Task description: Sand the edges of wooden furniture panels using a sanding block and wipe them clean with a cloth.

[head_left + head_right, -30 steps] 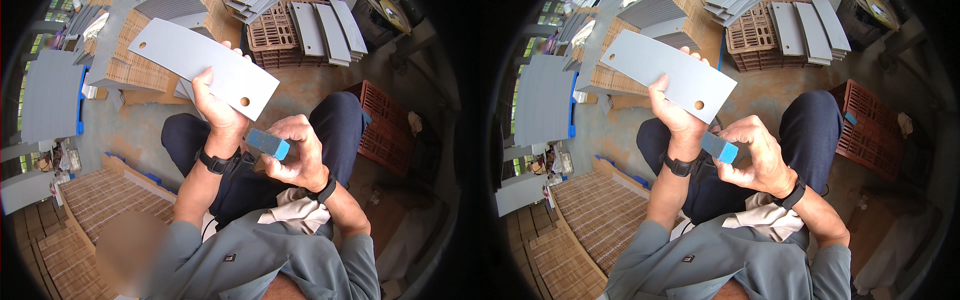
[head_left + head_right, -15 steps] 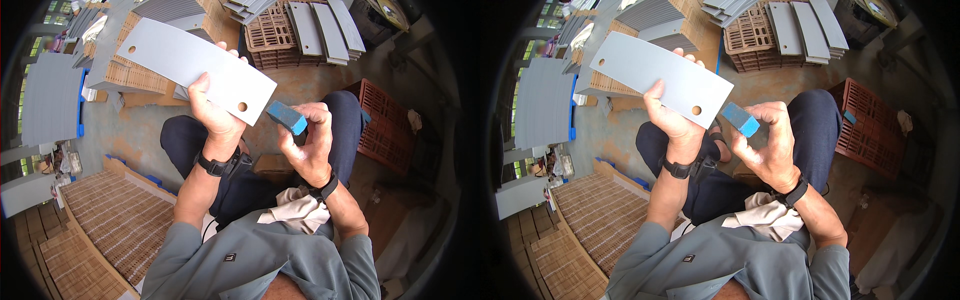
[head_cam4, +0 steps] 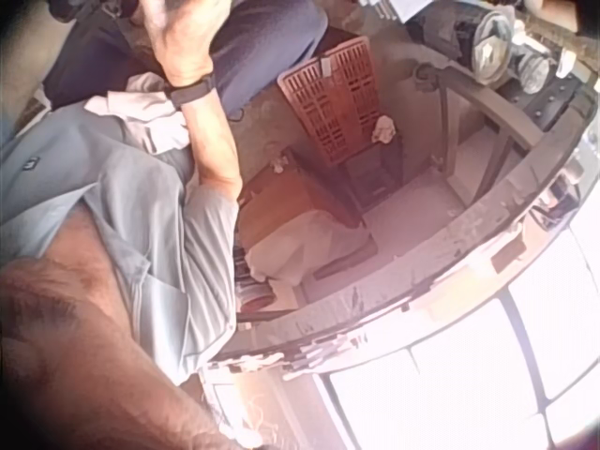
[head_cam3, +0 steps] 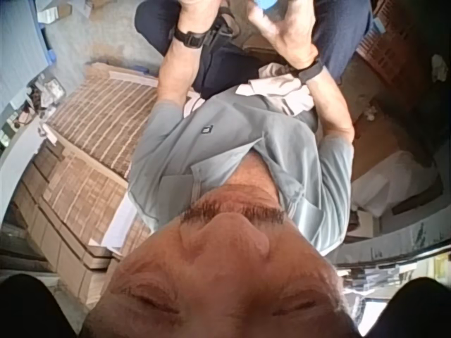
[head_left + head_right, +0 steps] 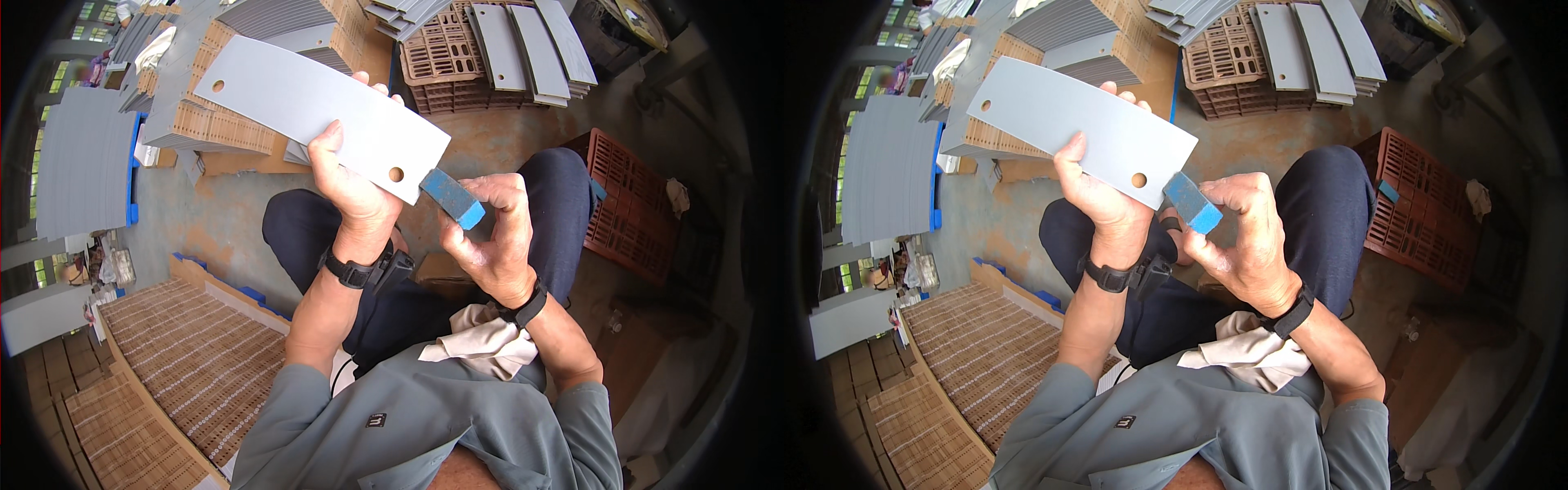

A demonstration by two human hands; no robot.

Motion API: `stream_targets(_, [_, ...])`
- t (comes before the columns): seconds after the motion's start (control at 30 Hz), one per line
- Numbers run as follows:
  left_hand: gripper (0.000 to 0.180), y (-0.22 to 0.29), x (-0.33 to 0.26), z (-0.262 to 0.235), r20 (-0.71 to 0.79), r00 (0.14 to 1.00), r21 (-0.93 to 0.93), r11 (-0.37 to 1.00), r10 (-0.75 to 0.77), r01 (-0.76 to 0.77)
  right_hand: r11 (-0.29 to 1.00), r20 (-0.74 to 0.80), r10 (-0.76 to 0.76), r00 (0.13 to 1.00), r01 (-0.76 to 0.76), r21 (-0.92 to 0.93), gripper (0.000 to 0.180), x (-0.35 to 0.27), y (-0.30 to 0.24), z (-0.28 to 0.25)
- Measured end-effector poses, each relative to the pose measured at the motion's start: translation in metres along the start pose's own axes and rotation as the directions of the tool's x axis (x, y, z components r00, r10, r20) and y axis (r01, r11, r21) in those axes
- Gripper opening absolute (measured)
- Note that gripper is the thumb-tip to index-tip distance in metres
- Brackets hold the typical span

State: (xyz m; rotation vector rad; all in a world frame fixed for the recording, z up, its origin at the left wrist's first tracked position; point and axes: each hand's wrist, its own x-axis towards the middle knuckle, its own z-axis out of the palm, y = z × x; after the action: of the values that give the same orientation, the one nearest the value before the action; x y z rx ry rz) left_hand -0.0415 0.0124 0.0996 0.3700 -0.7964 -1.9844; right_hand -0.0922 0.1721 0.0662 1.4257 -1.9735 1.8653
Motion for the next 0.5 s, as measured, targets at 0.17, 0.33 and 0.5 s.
stream_targets(0.17, [0.063, 0.0, -0.002, 0.001, -0.022, 1.0, 0.028, 0.999, 0.021, -0.02, 0.994, -0.061, 0.107, 0.992, -0.106, 0.019, 0.052, -0.003, 0.004, 0.0])
stream_targets(0.33, [0.062, -0.003, -0.001, -0.001, 0.004, 1.0, 0.011, 1.0, 0.015, -0.015, 0.999, -0.024, 0.049, 0.999, -0.049, -0.022, 0.046, 0.002, 0.003, -0.001])
stream_targets(0.5, [0.063, -0.006, 0.002, -0.008, 0.013, 1.0, 0.018, 1.0, -0.025, 0.025, 0.989, -0.087, 0.116, 0.989, -0.108, 0.097, 0.046, -0.003, 0.004, -0.001])
